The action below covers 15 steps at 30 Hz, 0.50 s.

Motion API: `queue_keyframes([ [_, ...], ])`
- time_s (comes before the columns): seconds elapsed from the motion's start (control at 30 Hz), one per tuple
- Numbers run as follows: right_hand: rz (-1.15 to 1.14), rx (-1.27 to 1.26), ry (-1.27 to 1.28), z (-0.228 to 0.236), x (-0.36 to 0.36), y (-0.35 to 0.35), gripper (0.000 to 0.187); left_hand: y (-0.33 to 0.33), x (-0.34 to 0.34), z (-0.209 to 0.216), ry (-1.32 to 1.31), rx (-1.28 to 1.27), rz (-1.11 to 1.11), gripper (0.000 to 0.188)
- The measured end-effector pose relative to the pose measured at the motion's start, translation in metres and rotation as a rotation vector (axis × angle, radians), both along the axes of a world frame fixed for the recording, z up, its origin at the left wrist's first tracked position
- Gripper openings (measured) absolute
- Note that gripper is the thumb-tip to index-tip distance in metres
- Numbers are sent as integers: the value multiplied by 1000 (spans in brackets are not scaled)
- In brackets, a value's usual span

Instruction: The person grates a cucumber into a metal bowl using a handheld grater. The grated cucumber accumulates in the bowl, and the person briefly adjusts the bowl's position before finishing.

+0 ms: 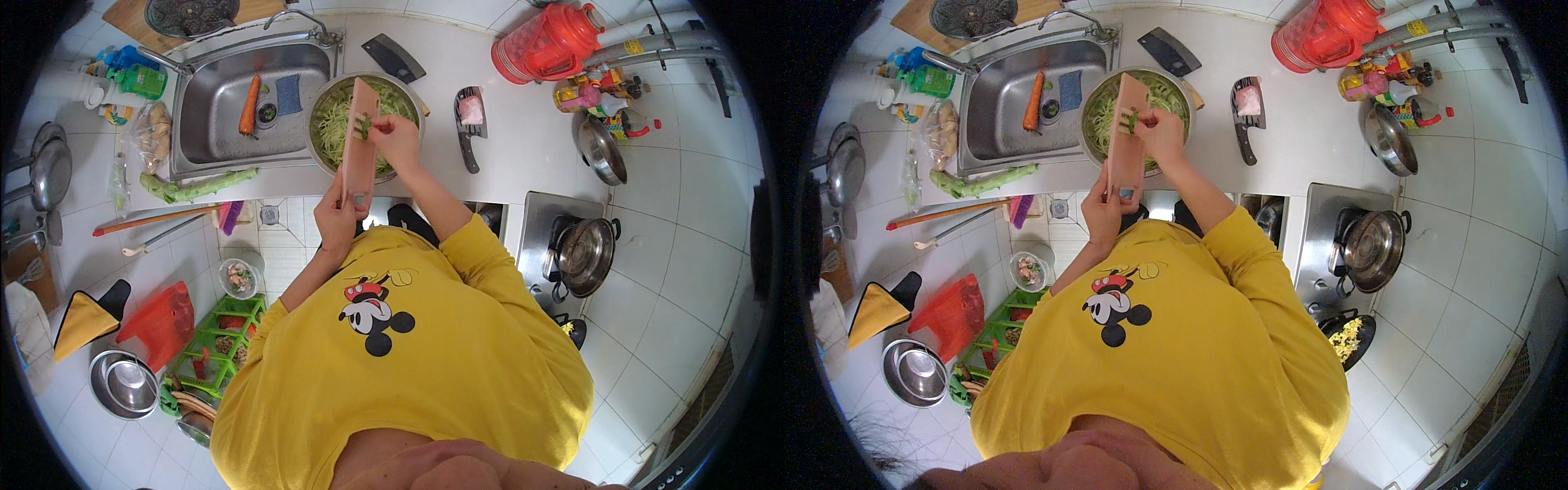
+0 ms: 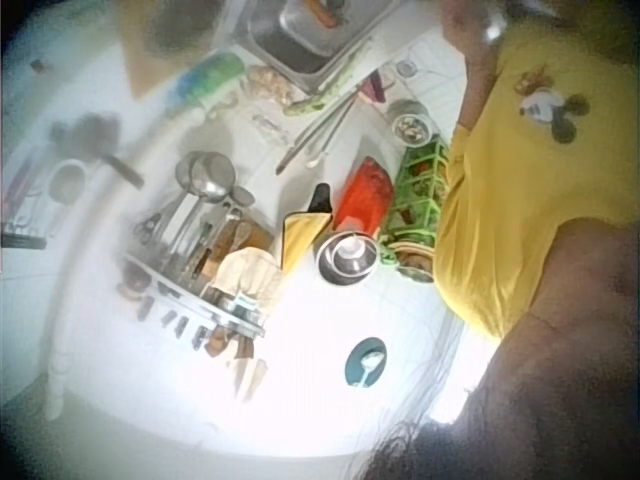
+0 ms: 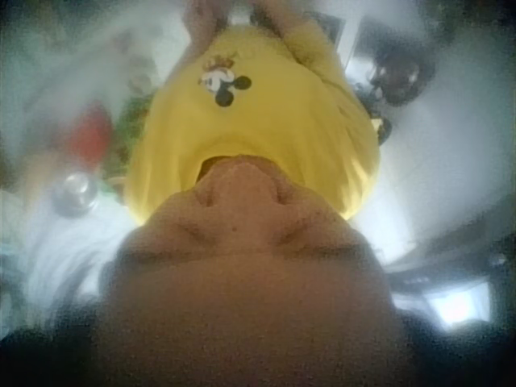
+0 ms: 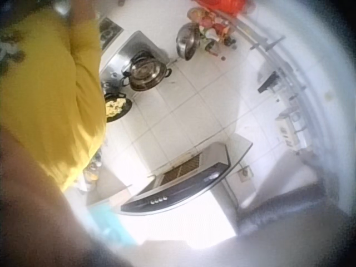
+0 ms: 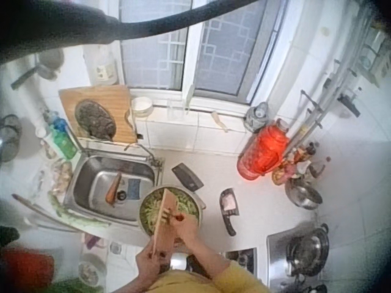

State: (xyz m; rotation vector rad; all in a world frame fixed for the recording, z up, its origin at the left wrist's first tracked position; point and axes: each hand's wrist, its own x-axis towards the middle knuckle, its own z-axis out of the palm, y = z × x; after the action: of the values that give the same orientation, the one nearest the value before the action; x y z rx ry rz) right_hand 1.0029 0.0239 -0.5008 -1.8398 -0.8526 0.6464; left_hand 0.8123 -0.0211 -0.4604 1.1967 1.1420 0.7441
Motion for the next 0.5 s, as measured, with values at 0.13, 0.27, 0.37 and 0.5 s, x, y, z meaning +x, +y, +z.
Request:
queue_keyframes([
  [0.13, -36, 34, -33, -11, 18, 26, 17, -2, -2, 0, 15, 5, -13, 52],
  [0.27, -18, 62, 126, -4, 22, 22, 18, -1, -3, -4, 0, -50, 8, 51],
  [0.37, 145, -53, 107, 11, -3, -18, 20, 2, -2, -6, -69, -48, 107, 51],
  [0.5, 129, -65, 115, 19, -27, -35, 22, 2, -1, -9, -42, -43, 73, 52],
])
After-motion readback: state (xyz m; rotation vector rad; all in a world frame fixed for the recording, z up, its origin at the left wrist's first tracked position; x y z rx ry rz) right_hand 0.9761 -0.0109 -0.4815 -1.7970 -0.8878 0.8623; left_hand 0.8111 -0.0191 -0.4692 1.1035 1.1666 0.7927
